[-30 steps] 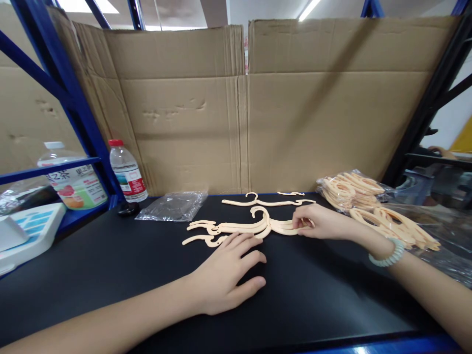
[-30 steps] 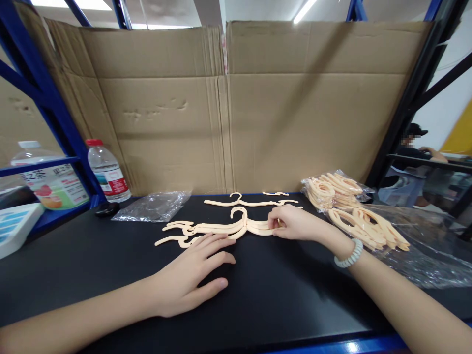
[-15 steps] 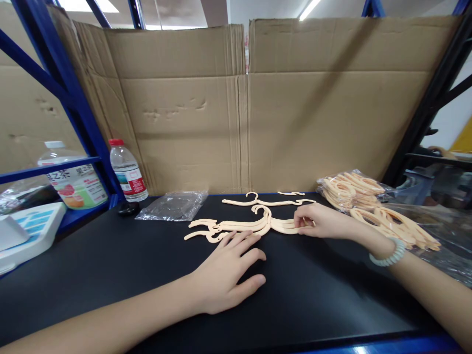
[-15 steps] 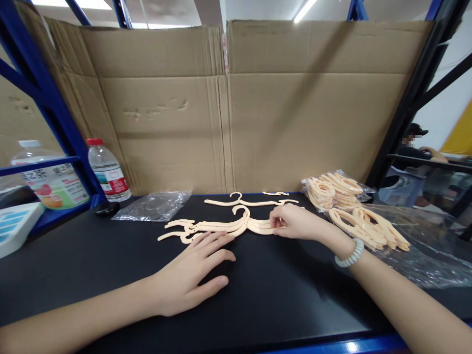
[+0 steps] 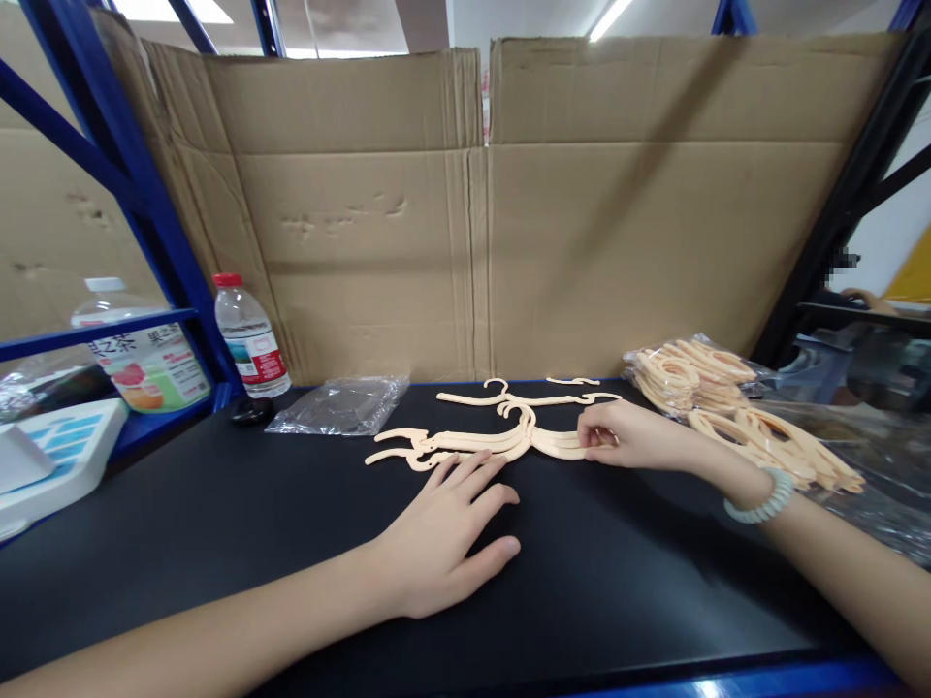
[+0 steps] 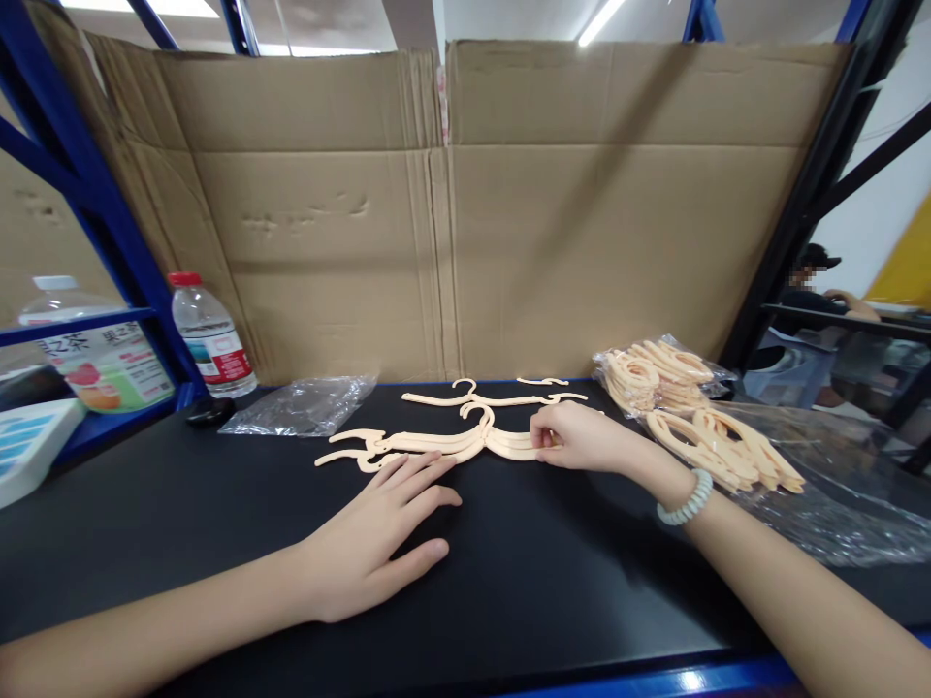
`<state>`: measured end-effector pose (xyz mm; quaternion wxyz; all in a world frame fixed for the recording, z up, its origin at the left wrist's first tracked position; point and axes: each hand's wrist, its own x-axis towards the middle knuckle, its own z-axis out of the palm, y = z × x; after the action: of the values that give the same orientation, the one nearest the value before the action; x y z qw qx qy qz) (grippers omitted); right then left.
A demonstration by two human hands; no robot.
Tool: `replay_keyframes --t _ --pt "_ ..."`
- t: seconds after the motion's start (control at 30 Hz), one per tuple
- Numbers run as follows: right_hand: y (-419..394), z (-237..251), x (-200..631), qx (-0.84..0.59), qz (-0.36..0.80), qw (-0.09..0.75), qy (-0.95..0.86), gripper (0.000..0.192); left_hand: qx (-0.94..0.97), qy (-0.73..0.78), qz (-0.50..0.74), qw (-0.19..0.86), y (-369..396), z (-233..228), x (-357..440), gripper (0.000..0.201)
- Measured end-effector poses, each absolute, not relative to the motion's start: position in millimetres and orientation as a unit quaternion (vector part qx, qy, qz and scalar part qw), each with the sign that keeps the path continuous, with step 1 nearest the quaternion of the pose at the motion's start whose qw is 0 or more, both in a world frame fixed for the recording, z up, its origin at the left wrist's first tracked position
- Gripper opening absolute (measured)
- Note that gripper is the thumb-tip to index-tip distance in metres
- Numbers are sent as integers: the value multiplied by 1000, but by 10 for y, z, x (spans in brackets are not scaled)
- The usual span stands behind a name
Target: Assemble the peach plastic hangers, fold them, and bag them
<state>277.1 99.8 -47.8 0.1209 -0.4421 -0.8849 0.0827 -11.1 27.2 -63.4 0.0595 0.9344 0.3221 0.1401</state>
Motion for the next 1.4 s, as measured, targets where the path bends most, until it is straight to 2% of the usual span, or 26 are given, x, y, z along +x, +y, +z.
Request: replay_keyframes --t 0.33,0.63,1.0,1.27,1.4 --pt "1041 -510 2799 -442 44 127 -887 11 929 342 112 87 295 -661 -112 39" --pt "1030 -470 2812 -442 51 136 -885 9 941 294 136 93 303 -643 -117 36" --pt "1113 -304 3070 -543 -48 277 -791 20 952 260 124 103 330 -620 -136 35" --pt "1168 -333 3144 -598 -52 326 -730 14 955 248 127 105 348 -618 -147 34" --pt "1295 -362 3260 -607 -53 312 -729 15 955 247 127 104 352 -623 -147 35"
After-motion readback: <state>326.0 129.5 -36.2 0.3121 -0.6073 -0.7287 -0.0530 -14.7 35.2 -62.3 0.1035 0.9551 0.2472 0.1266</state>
